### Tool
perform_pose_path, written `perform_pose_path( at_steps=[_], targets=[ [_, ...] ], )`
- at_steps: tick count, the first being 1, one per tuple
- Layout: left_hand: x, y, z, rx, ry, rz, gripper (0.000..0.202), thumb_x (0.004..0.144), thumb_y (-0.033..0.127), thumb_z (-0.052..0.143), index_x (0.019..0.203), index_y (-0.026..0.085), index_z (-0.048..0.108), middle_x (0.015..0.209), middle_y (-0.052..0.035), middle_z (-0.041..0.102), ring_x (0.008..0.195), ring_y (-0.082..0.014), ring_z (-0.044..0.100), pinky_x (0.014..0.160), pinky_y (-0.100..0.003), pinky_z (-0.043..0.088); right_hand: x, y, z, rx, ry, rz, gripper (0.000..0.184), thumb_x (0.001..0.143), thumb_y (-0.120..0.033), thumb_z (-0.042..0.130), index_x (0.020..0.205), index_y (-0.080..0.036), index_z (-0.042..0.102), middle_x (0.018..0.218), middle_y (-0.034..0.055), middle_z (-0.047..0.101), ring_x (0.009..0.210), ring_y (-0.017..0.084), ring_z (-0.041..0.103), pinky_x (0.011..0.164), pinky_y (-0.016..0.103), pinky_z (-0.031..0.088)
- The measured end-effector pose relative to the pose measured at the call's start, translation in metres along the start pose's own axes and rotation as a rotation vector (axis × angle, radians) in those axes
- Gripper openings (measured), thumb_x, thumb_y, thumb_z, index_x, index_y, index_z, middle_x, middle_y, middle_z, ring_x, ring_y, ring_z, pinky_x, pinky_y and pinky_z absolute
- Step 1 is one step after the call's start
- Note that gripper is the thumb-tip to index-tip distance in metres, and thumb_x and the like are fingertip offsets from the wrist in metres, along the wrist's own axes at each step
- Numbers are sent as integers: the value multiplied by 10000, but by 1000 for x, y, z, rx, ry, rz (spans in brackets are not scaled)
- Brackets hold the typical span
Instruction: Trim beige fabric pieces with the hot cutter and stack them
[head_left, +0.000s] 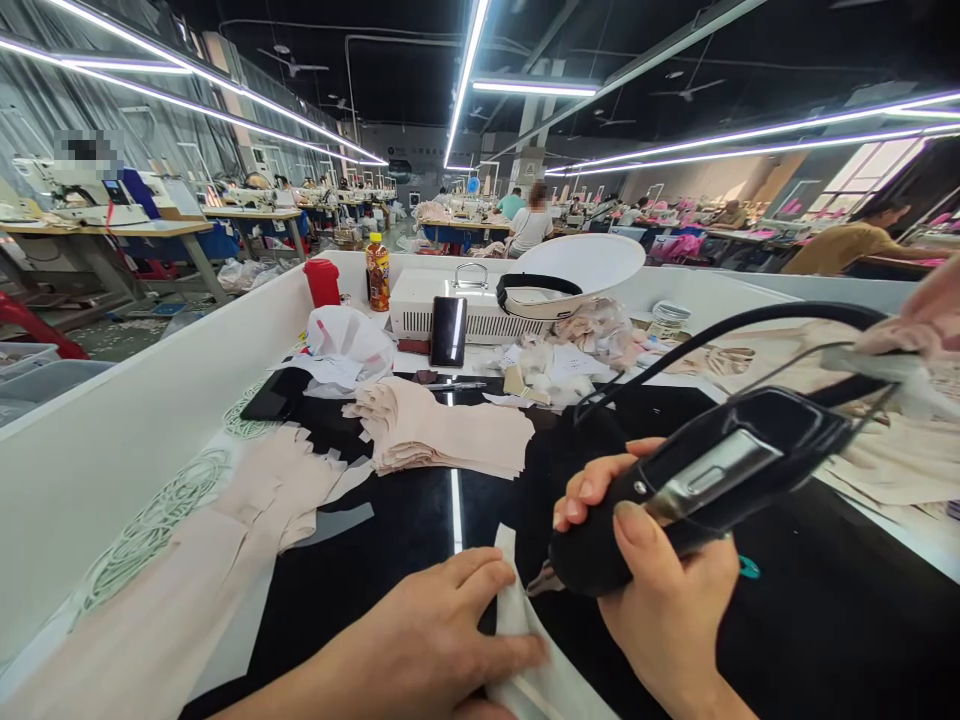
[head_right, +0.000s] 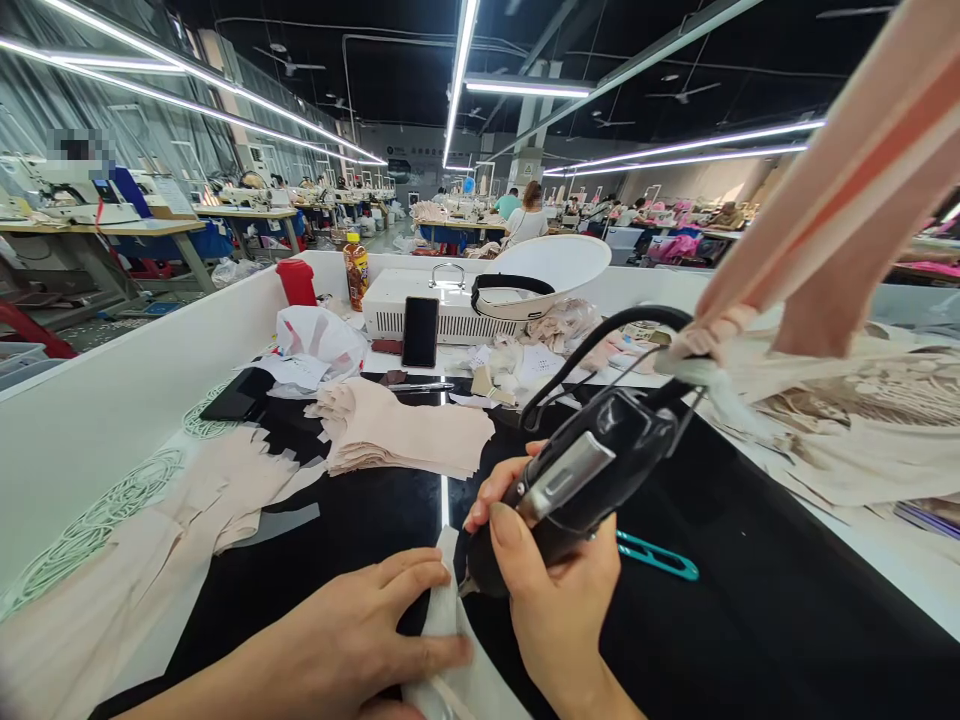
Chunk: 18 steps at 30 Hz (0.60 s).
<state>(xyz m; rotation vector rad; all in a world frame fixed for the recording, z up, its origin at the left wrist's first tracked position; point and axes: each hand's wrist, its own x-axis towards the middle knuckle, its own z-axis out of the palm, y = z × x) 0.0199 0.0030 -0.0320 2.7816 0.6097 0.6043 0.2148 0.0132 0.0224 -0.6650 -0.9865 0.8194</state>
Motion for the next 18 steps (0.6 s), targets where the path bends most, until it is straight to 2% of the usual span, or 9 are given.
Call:
perform_pose_path(
  at_steps=[6, 9, 13, 15, 18],
  targets=[
    [-1, -1, -2, -5, -41, -2, 494, 1038, 614, 640, 1397, 276, 659, 1312, -151, 612, 1337, -332, 613, 1079, -429, 584, -2, 3, 0, -37, 0, 10, 294, 920, -311, 840, 1131, -299, 636, 795, -39, 687, 624, 154, 666, 604, 298, 605],
    [-2, -2, -4, -3, -35, -22, 515, 1046, 633, 616, 1389, 250, 646, 1373, -167, 610, 1301, -325, 651, 1047, -408, 605, -1, 5, -4, -43, -37, -4, 292, 937, -308, 820, 1155, -303, 626, 810, -32, 693, 633, 167, 676, 606, 320, 612],
    [3, -6, -7, -16, -12, -59, 381, 1078, 537, 616, 1192, 180, 681, 1478, -191, 602, 1411, -348, 594, 1187, -473, 508, -1, 6, -6, -54, -66, -9, 308, 940, -334, 827, 1162, -315, 613, 831, -39, 698, 634, 161, 675, 612, 319, 614],
    [6, -9, -8, -55, -41, -64, 341, 1077, 488, 638, 1209, 174, 663, 1465, -169, 638, 1435, -331, 580, 1242, -497, 449, -2, 6, -4, -55, -49, -10, 324, 932, -355, 837, 1158, -313, 609, 831, -43, 696, 625, 154, 666, 606, 308, 607],
    [9, -13, -9, -98, -82, -82, 348, 1087, 458, 635, 1302, 184, 634, 1439, -132, 679, 1390, -299, 621, 1232, -478, 463, -4, 6, -1, -53, -44, -15, 351, 923, -379, 851, 1162, -302, 605, 825, -41, 692, 621, 152, 661, 603, 300, 600]
  ],
)
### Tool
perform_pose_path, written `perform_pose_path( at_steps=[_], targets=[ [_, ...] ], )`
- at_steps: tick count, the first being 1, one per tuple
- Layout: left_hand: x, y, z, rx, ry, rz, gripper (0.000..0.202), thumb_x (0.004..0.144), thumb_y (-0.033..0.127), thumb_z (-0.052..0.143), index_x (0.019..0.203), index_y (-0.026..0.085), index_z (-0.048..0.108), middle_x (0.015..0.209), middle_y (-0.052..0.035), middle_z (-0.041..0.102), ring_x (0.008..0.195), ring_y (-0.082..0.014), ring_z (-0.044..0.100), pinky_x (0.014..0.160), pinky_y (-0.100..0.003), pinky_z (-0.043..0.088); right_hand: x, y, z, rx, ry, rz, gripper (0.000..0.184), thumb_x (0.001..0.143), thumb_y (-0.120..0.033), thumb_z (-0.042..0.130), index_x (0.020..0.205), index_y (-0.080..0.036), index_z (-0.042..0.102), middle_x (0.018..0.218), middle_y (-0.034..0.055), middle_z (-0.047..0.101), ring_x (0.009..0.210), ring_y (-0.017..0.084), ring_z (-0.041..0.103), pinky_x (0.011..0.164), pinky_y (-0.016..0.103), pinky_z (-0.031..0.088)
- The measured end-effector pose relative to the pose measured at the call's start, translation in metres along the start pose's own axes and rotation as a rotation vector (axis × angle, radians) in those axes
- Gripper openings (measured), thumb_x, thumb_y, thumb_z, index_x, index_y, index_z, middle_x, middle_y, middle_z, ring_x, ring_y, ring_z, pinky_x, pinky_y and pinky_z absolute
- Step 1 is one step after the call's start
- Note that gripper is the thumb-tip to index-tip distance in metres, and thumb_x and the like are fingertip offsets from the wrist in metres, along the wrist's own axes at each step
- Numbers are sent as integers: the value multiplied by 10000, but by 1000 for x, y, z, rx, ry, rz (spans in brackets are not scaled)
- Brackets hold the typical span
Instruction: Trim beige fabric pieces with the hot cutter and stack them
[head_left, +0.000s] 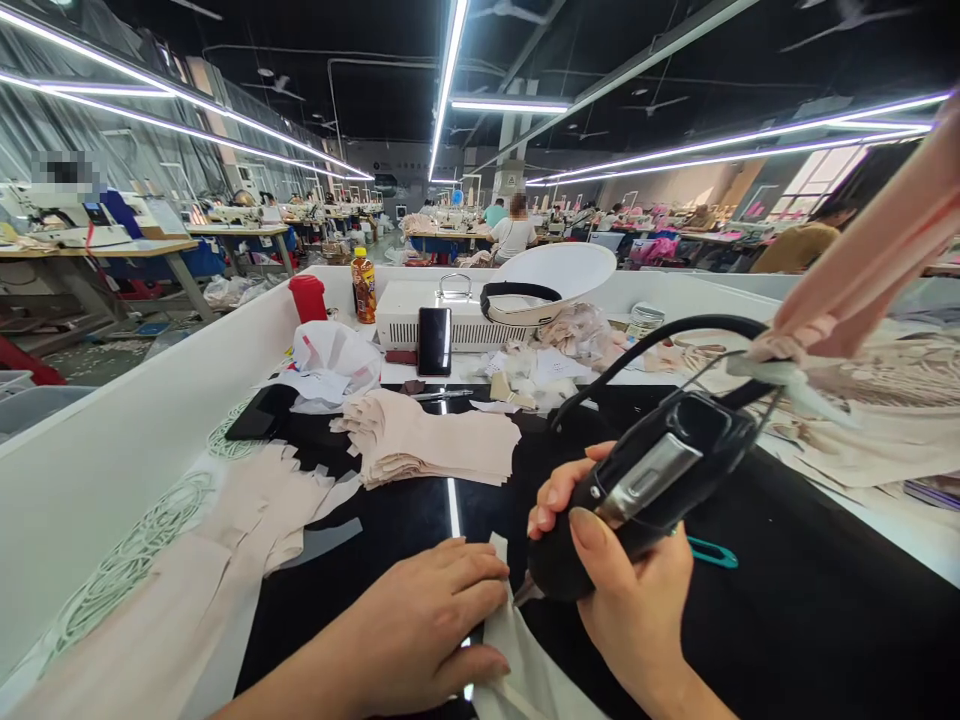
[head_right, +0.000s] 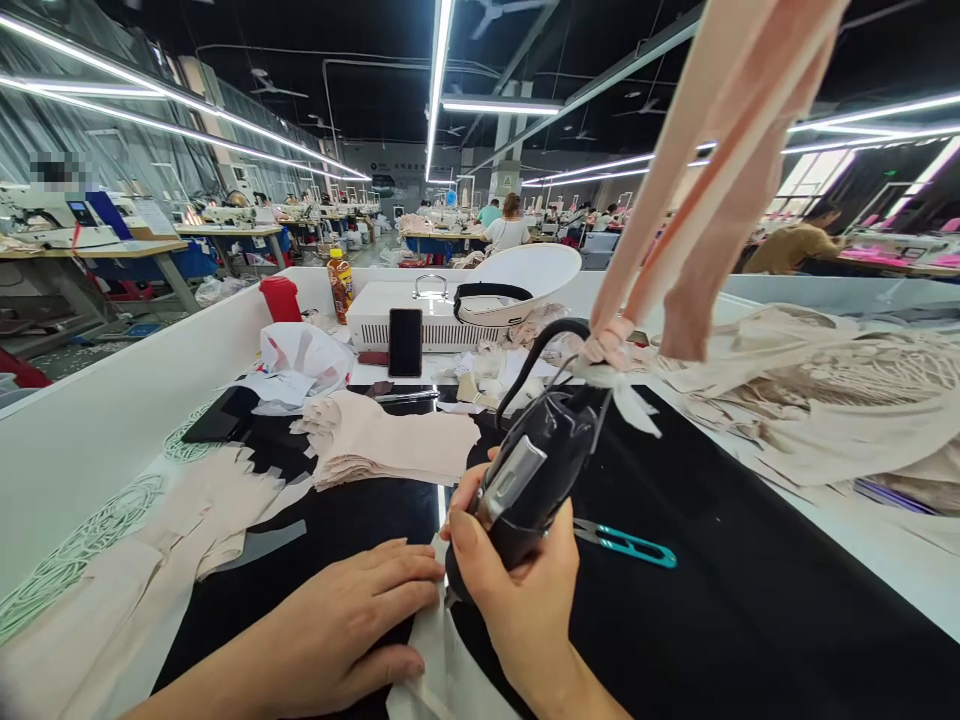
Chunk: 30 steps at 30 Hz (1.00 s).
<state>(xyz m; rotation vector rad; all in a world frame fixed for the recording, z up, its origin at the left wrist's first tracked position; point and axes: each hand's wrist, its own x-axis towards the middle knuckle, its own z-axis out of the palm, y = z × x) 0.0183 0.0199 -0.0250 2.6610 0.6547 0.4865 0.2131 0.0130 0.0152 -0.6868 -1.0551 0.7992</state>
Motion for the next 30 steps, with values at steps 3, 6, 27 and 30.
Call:
perform_pose_path(
  at_steps=[3, 6, 27, 30],
  targets=[
    [-3, -2, -2, 3, -13, -12, 338, 1089, 433, 639, 1323, 189, 637, 1442, -115, 684, 1343, -281, 655, 1216, -453, 483, -2, 0, 1, 10, -2, -6, 371, 920, -394, 859, 1169, -289, 605, 828, -36, 687, 629, 144, 666, 622, 292, 605],
    [-8, -3, -6, 32, -25, -21, 367, 1079, 421, 663, 1369, 199, 629, 1469, -106, 674, 1352, -272, 656, 1224, -446, 481, -3, 1, 2, 30, 8, 2, 374, 916, -402, 863, 1163, -285, 608, 838, -31, 691, 631, 138, 659, 618, 280, 604],
    [-13, -7, -14, 224, -85, 14, 393, 1054, 423, 699, 1379, 203, 666, 1515, -110, 665, 1390, -272, 653, 1197, -436, 485, 13, 0, 19, 15, 30, 42, 300, 856, -268, 811, 998, -265, 547, 743, -57, 639, 579, 119, 601, 568, 253, 556],
    [-12, -7, -13, 207, -71, 11, 390, 1046, 423, 709, 1365, 202, 671, 1504, -111, 674, 1373, -277, 666, 1197, -445, 489, 12, 0, 20, -6, 26, 33, 286, 853, -265, 801, 989, -261, 549, 748, -54, 640, 580, 117, 600, 580, 261, 559]
  ],
)
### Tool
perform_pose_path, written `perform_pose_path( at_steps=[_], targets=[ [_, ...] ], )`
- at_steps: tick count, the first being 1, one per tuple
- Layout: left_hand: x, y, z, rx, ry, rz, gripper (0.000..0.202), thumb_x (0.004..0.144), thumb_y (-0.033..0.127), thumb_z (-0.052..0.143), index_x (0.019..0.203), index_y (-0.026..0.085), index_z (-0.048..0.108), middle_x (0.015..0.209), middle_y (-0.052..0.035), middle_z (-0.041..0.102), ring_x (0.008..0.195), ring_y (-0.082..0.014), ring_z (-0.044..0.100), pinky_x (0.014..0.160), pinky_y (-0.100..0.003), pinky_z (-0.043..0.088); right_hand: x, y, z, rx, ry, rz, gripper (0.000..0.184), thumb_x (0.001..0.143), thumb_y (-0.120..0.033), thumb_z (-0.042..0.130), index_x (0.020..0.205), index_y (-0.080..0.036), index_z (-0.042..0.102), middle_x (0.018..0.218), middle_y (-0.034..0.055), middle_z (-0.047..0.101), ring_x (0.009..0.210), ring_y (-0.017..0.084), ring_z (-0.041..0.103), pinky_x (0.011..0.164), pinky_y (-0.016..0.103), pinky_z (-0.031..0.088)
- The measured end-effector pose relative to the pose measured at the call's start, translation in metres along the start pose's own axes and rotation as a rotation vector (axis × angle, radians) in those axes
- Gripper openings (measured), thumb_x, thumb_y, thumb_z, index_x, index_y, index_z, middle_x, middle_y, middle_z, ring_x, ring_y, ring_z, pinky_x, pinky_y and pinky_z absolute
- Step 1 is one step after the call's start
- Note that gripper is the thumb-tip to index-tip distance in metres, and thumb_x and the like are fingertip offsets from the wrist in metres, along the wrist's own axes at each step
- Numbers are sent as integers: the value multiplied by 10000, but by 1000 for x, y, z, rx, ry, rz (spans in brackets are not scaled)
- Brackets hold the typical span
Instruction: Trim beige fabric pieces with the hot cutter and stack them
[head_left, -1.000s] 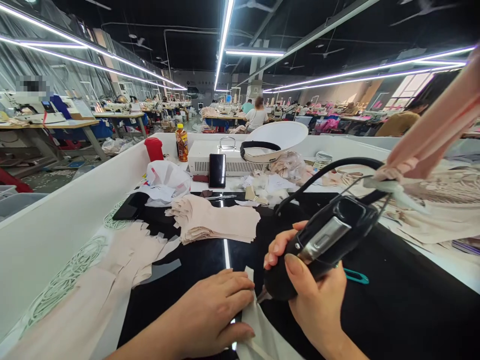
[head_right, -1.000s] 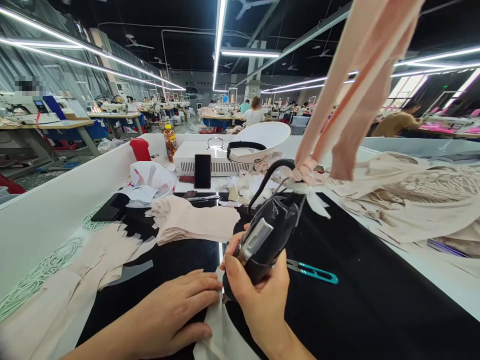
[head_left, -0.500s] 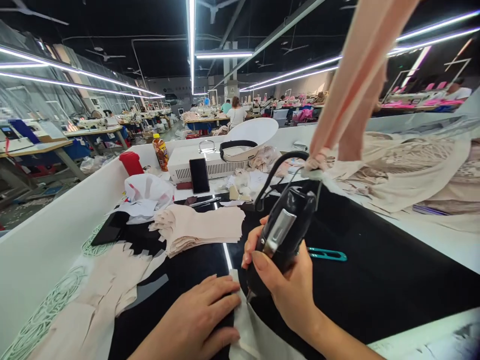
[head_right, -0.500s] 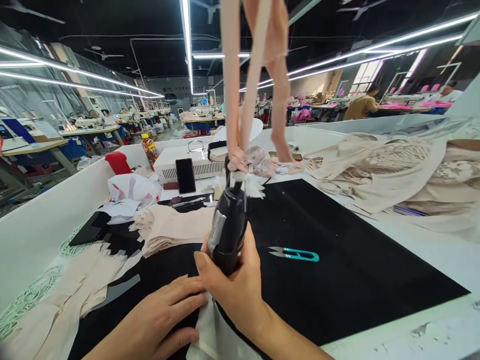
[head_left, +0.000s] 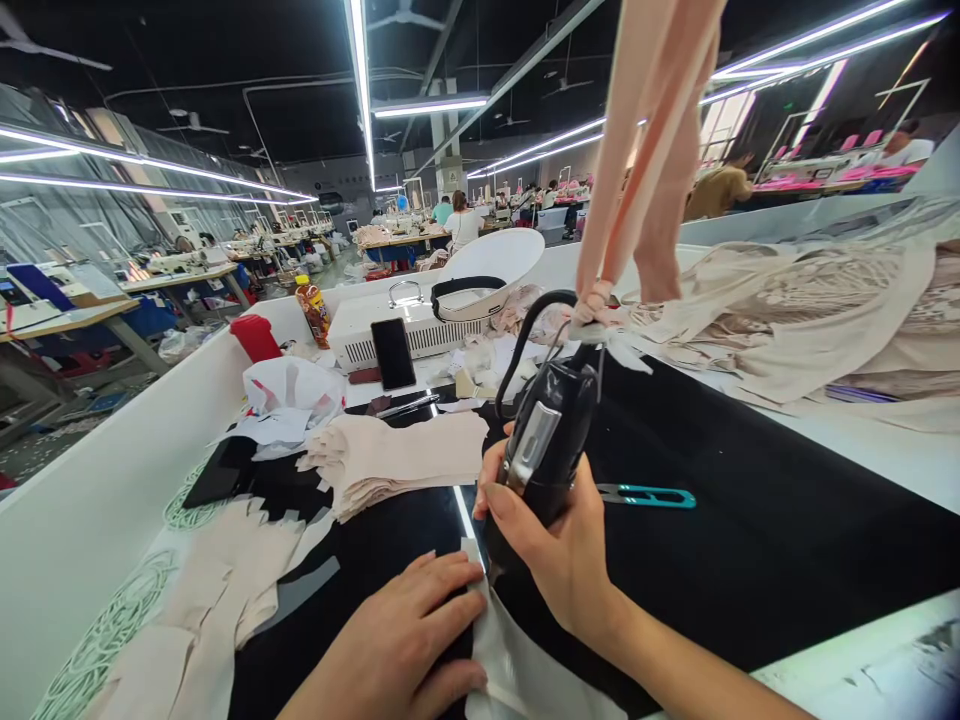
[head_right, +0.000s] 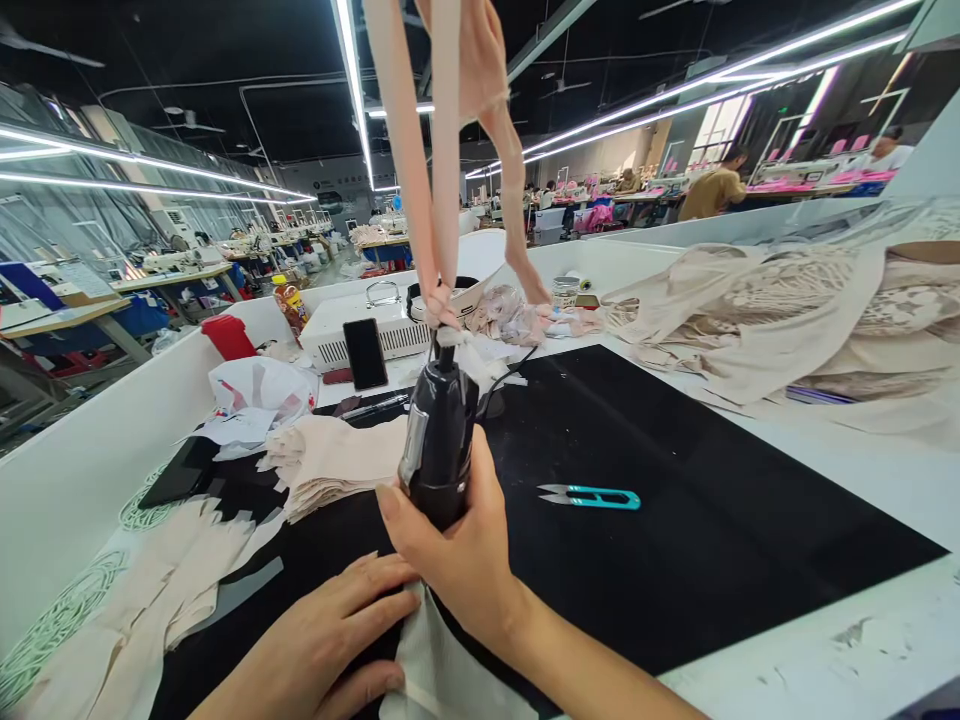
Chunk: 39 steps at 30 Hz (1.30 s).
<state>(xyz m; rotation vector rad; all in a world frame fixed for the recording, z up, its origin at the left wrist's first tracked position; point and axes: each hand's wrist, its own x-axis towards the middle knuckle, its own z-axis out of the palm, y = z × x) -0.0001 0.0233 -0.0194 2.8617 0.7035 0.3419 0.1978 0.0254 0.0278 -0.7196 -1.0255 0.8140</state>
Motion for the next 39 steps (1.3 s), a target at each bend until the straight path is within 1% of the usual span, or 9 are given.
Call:
perform_pose_path(
  at_steps=[6, 9, 13, 16, 24, 29, 31, 35, 39],
  targets=[
    [-1, 0, 0, -25, 17, -12, 393, 1038, 397, 725, 1381, 216, 666, 1507, -102, 673, 1388, -277, 655, 1206, -448, 481, 1, 0, 1, -73, 12, -32, 206, 885, -259, 736, 969, -258, 548, 755, -54, 630, 574, 119, 604, 562, 263, 558],
    [-1, 0, 1, 17, 13, 11, 390, 1054, 432, 694, 1370, 206, 672, 1508, -111, 671, 1386, -286, 656, 1190, -444, 494, 4, 2, 1, -41, 24, -30, 240, 866, -251, 756, 977, -260, 543, 752, -58, 626, 576, 121, 605, 559, 263, 564],
    [-1, -1, 3, 65, 26, 34, 385, 1077, 467, 648, 1354, 203, 680, 1495, -112, 681, 1370, -289, 669, 1172, -438, 508, 7, 2, 1, 27, 40, -19, 283, 839, -235, 780, 976, -264, 534, 724, -73, 610, 557, 107, 577, 528, 231, 535],
    [-1, -3, 4, 84, 40, 36, 388, 1081, 471, 638, 1365, 208, 678, 1486, -109, 688, 1369, -288, 671, 1164, -435, 512, 7, 1, 2, 23, 45, -10, 293, 824, -251, 790, 972, -264, 538, 720, -76, 606, 557, 106, 572, 524, 231, 538],
    [-1, -3, 1, 96, 46, 48, 397, 1079, 471, 639, 1363, 198, 682, 1482, -117, 690, 1351, -283, 684, 1163, -427, 516, 5, 7, 3, 35, 19, -6, 295, 844, -298, 819, 943, -262, 543, 738, -69, 608, 580, 111, 571, 541, 242, 549],
    [-3, -2, 3, 65, 64, 10, 358, 1054, 439, 685, 1335, 219, 700, 1502, -113, 673, 1338, -281, 691, 1138, -399, 550, 5, 10, 3, -39, 30, -22, 242, 872, -299, 785, 939, -256, 557, 749, -60, 612, 599, 123, 595, 580, 266, 545],
    [-3, -2, 3, 39, 71, -8, 348, 1041, 427, 706, 1327, 229, 704, 1496, -107, 678, 1328, -276, 695, 1126, -382, 562, 6, 9, 3, -41, 26, -20, 227, 874, -303, 774, 950, -254, 565, 746, -62, 609, 593, 126, 600, 573, 268, 537],
    [-5, -3, 2, -22, 72, -44, 342, 1034, 410, 718, 1341, 259, 696, 1489, -83, 685, 1339, -267, 687, 1146, -379, 546, 9, 5, -1, -6, 24, -4, 284, 833, -298, 808, 954, -256, 555, 748, -72, 621, 579, 116, 595, 573, 258, 540],
    [-5, -5, 6, -91, 86, -77, 323, 1061, 364, 671, 1372, 276, 674, 1482, -63, 690, 1350, -240, 678, 1155, -352, 536, 12, 0, -11, -83, 19, -14, 333, 823, -310, 847, 979, -260, 556, 786, -63, 651, 621, 128, 604, 617, 275, 547]
  ],
)
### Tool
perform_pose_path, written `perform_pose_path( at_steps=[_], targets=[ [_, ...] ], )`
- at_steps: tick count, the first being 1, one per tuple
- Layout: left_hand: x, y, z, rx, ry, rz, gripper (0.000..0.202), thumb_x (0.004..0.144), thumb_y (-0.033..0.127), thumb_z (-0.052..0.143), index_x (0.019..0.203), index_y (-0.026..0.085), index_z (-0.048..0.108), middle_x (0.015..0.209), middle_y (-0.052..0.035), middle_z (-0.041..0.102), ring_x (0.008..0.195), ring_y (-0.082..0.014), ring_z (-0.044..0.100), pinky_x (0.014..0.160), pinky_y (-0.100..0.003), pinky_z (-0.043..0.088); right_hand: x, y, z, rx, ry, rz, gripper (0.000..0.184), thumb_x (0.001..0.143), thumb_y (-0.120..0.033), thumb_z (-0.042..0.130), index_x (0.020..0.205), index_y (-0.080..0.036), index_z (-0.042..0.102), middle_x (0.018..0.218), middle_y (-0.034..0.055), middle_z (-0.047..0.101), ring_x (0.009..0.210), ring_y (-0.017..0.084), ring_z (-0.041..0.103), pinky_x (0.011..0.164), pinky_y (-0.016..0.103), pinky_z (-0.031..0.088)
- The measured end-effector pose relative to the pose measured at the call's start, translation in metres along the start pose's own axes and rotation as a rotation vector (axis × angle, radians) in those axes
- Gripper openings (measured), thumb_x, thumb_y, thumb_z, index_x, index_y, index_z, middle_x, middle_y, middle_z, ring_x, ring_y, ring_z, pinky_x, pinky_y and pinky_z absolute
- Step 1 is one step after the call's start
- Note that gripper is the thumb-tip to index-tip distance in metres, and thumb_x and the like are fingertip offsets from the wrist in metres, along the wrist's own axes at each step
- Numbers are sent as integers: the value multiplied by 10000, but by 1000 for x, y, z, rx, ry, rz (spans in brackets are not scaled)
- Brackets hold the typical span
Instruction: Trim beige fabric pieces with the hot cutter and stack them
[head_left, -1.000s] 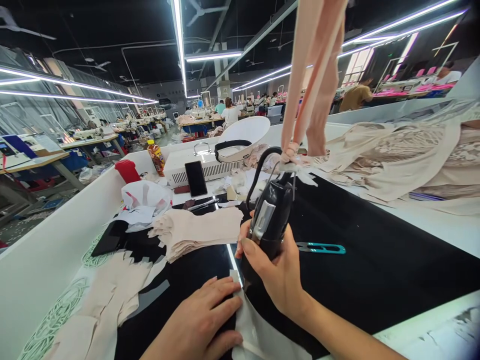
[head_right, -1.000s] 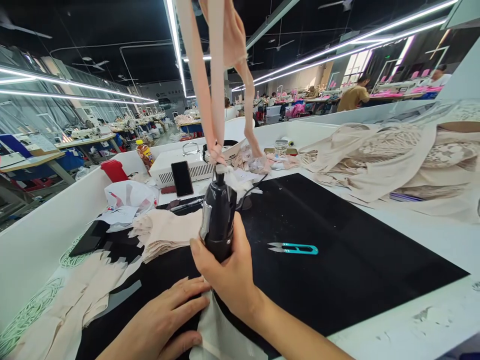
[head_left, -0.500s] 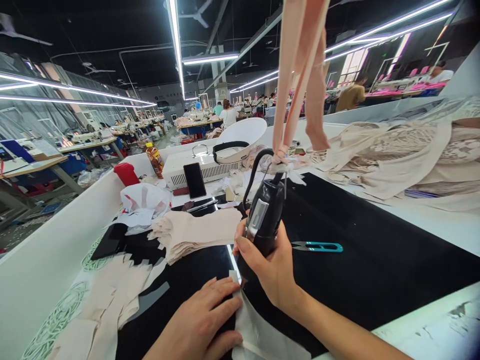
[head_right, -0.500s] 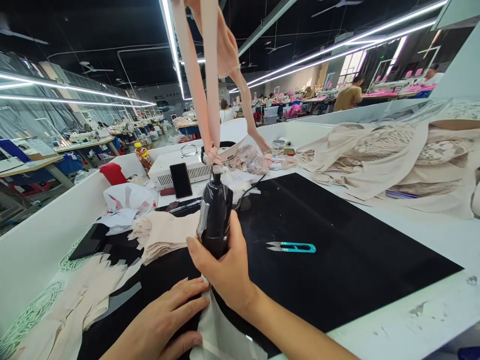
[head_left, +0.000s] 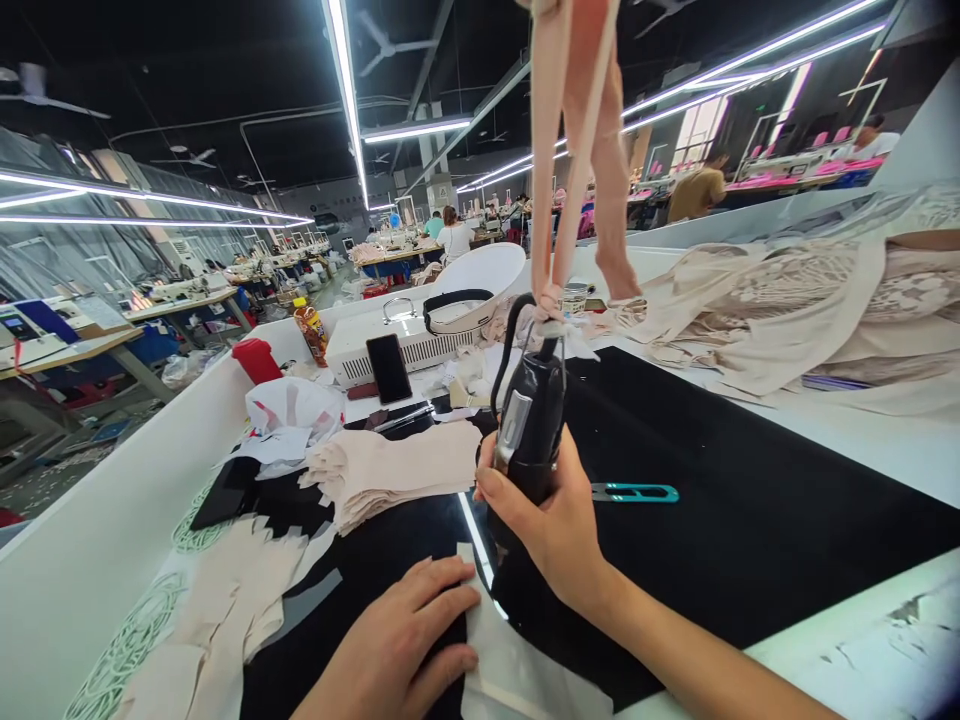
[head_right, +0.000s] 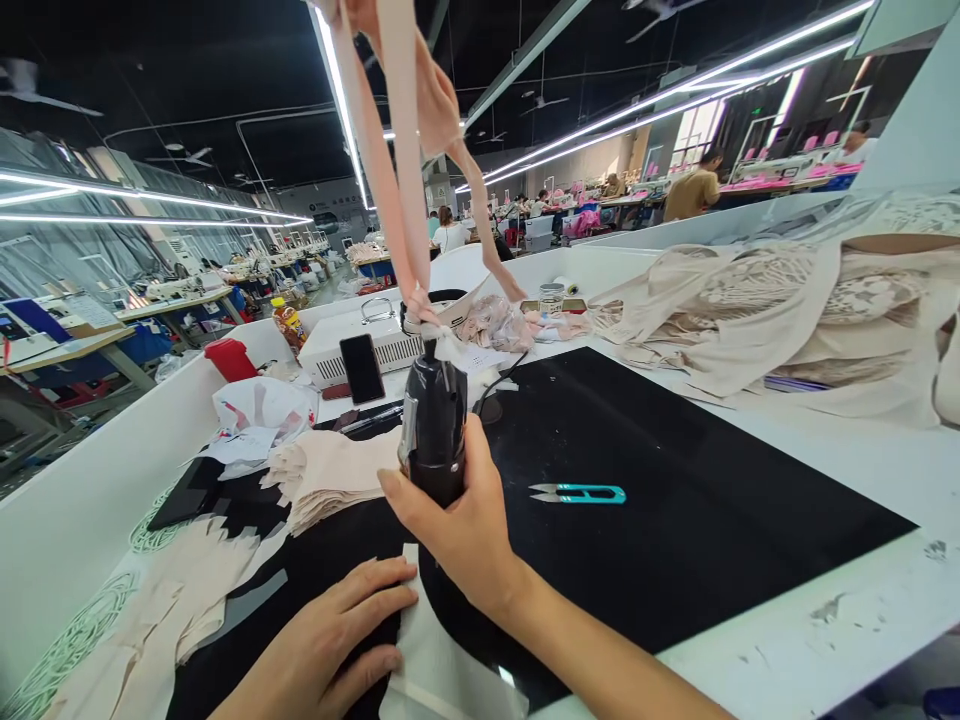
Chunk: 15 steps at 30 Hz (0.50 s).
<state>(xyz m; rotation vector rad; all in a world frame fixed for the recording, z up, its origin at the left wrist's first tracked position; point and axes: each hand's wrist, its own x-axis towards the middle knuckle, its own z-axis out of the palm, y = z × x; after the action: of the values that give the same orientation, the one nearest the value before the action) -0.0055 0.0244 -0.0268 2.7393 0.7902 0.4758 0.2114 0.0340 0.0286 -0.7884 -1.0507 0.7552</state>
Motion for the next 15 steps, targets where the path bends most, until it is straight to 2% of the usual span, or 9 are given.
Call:
perform_pose_path(
  at_steps=[6, 9, 11, 13, 15],
  targets=[
    [10, -1, 6, -61, 77, -124, 304, 1106, 182, 509, 1358, 252, 664, 1308, -52, 744, 1208, -185, 735, 1076, -299, 593, 2, -6, -22, -55, -49, -46, 312, 868, -351, 844, 1032, -265, 593, 865, -40, 696, 734, 159, 634, 700, 293, 563],
    [21, 0, 6, 42, 47, -116, 312, 1085, 117, 518, 1319, 230, 692, 1208, -60, 737, 1112, -199, 741, 999, -312, 626, 5, -9, -33, -188, -77, -109, 230, 948, -381, 777, 1094, -269, 639, 949, -10, 702, 841, 185, 647, 763, 311, 559],
    [25, -1, 6, 148, 13, -83, 307, 1052, 61, 535, 1243, 216, 719, 1131, -58, 723, 1033, -208, 737, 915, -312, 641, 7, -12, -42, -284, -79, -154, 272, 974, -391, 753, 1201, -275, 656, 1053, 19, 708, 947, 211, 660, 843, 342, 561],
    [27, -5, 8, 254, 0, -37, 317, 998, -9, 544, 1149, 201, 727, 1063, -51, 707, 955, -211, 728, 833, -303, 636, 5, -14, -52, -344, -9, -241, 413, 973, -379, 758, 1353, -289, 624, 1210, 53, 696, 1087, 237, 658, 953, 381, 550],
    [26, -11, 12, 355, 19, 29, 329, 936, -62, 542, 1068, 187, 713, 998, -44, 691, 878, -214, 717, 755, -297, 618, -1, -16, -63, -370, 132, -374, 484, 973, -318, 759, 1426, -307, 589, 1284, 63, 671, 1149, 233, 642, 1009, 385, 531]
  ],
)
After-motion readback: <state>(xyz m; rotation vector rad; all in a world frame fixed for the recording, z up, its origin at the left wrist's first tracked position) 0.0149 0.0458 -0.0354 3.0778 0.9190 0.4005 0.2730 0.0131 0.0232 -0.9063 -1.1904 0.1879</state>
